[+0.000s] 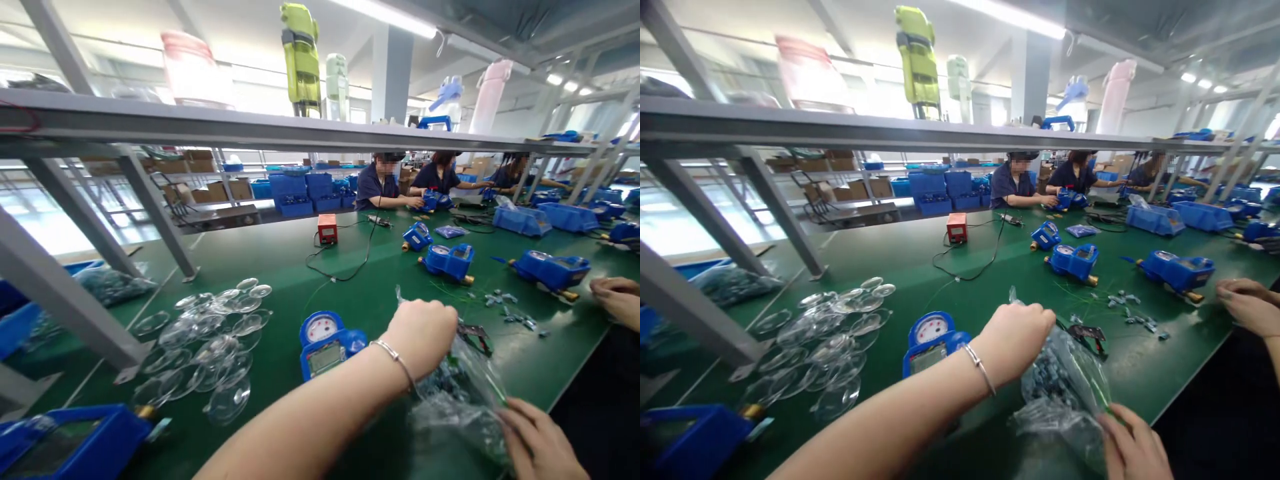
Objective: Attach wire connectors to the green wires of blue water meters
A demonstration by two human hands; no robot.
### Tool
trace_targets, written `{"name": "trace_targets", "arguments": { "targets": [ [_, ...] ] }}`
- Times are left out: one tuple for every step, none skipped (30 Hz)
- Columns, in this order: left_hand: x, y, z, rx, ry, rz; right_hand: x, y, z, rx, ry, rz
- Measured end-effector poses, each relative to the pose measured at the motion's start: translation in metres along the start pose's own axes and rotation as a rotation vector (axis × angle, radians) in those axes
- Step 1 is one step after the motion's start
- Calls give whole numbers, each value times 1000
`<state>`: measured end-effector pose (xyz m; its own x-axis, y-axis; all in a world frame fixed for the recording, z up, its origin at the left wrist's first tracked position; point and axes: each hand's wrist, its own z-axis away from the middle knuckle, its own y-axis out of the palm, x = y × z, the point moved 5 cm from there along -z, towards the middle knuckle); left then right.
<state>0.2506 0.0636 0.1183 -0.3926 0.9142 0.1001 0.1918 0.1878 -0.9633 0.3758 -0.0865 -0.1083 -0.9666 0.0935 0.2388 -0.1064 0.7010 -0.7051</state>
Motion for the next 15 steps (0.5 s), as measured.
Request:
{"name": "trace_targets", "arguments": {
  "targets": [
    [9, -10, -6, -36, -28, -8, 2, -14, -23, -33, 51, -34],
    [20, -22, -12, -74, -65, -18, 6, -27, -49, -48, 107, -69],
    [33, -35, -17, -115, -110, -27, 14, -41, -78, -83, 132, -113],
    [48, -49, -20, -161, -155, -36, 24, -53, -108, -120, 138, -158],
    [63, -65, -22, -209, -200, -44, 36, -62, -139, -139, 126, -205],
    [78, -82, -22, -260, -240, -55, 49, -67, -169, -162, 94, -260],
    [93, -99, -19, -308, -279, -69, 62, -69, -198, -191, 49, -315],
    [108, -116, -14, -352, -313, -88, 75, -66, -225, -199, 14, -367],
    [123, -131, -8, -387, -347, -111, 88, -58, -252, -174, -26, -392],
    [138, -145, 0, -411, -384, -135, 101, -47, -276, -144, -58, -408],
    [154, -155, 10, -424, -439, -167, 113, -33, -298, -113, -82, -422],
    [170, -161, 20, -414, -500, -191, 126, -16, -317, -81, -98, -434],
    [185, -163, 31, -396, -550, -204, 138, 2, -333, -47, -108, -441],
    [199, -160, 42, -371, -593, -211, 150, 21, -345, -4, -117, -445],
    [211, -152, 54, -339, -626, -212, 163, 41, -352, 50, -128, -446]
  ]
}}
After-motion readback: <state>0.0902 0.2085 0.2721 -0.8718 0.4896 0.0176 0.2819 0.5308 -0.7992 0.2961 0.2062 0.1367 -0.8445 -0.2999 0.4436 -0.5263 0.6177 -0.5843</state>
